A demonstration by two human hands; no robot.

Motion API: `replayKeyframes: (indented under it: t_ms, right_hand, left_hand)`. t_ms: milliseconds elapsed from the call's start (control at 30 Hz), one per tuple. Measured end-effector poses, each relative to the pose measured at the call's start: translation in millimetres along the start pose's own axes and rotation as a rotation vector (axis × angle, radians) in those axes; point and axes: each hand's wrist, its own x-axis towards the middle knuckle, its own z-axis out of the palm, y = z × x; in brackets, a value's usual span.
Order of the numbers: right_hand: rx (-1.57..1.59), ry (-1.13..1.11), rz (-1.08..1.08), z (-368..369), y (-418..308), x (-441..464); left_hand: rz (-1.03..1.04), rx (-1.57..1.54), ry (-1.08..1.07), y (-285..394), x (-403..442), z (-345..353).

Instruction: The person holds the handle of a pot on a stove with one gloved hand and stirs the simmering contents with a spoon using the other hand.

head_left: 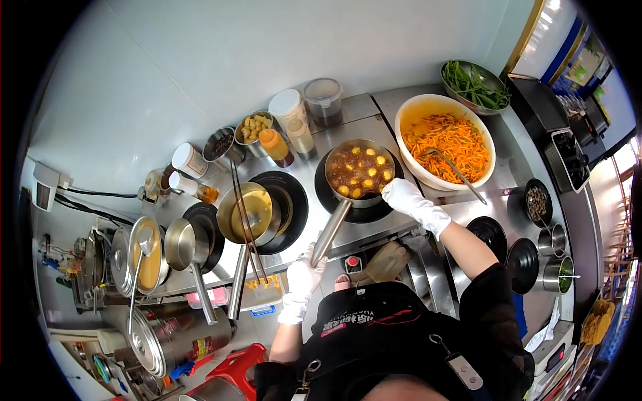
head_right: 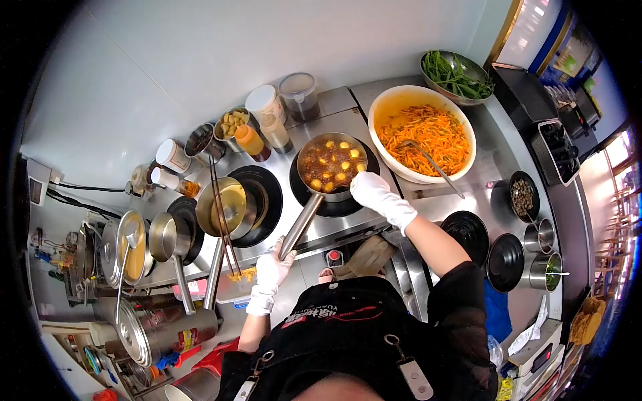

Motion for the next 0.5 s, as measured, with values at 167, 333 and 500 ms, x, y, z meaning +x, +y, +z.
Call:
replayKeyframes:
  t_ms: [167,333,500]
  right_hand:
    - [0.106,0.092,0.017,20,-16,-19]
    - [0.164,0.213,0.066,60,-24,-16]
    - [0.199,0.309,0.074,81,-40,-5]
  left_hand:
    - [0.000,-0.020,0.011,-1,0,1]
    - [0.012,-0.016,0.016,-3,1,2]
    - [-0.001,0.018,-0.009,1,0,-1]
